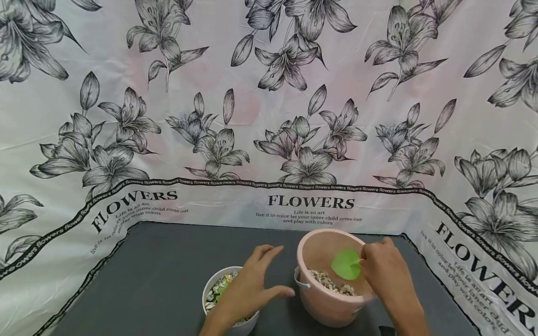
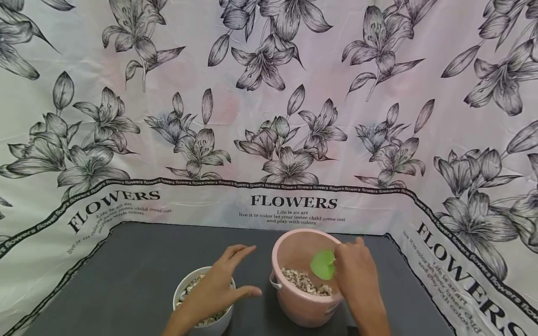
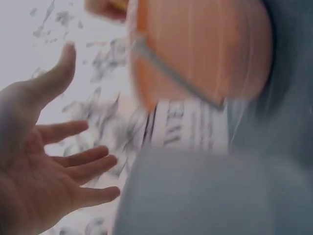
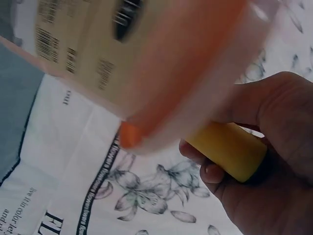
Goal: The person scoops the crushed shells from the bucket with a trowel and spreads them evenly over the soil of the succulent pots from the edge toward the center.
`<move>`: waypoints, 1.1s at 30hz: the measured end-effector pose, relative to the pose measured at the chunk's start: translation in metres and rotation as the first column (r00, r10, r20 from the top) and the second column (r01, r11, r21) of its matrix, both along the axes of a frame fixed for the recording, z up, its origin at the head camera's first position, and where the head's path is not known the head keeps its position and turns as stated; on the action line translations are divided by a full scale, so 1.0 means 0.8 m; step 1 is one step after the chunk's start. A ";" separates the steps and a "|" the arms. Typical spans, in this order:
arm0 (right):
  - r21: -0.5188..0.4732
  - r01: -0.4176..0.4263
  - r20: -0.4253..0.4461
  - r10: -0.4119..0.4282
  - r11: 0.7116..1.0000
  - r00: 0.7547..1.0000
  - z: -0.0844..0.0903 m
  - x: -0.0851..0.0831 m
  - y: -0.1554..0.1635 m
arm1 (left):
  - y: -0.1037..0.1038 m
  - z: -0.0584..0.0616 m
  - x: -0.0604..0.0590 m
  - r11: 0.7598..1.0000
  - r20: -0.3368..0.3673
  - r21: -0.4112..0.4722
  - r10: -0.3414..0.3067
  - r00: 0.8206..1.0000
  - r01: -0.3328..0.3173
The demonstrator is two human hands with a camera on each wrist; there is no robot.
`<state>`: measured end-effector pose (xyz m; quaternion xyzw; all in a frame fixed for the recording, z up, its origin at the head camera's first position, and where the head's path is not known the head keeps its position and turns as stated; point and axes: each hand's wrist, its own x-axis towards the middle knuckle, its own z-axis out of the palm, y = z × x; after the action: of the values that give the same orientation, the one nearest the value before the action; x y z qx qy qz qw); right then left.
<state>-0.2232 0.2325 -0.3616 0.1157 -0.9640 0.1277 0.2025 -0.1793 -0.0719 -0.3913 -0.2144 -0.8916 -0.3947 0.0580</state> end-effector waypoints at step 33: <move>-0.302 0.100 0.295 -0.006 0.948 0.956 -0.003 -0.012 0.004 | 0.089 -0.033 -0.017 0.993 -0.150 -0.003 0.118 0.982 -0.120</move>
<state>-0.2326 0.2360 -0.3640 0.0359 -0.9534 0.2892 0.0783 -0.1933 -0.0006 -0.4176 -0.1900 -0.8983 -0.3679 0.1469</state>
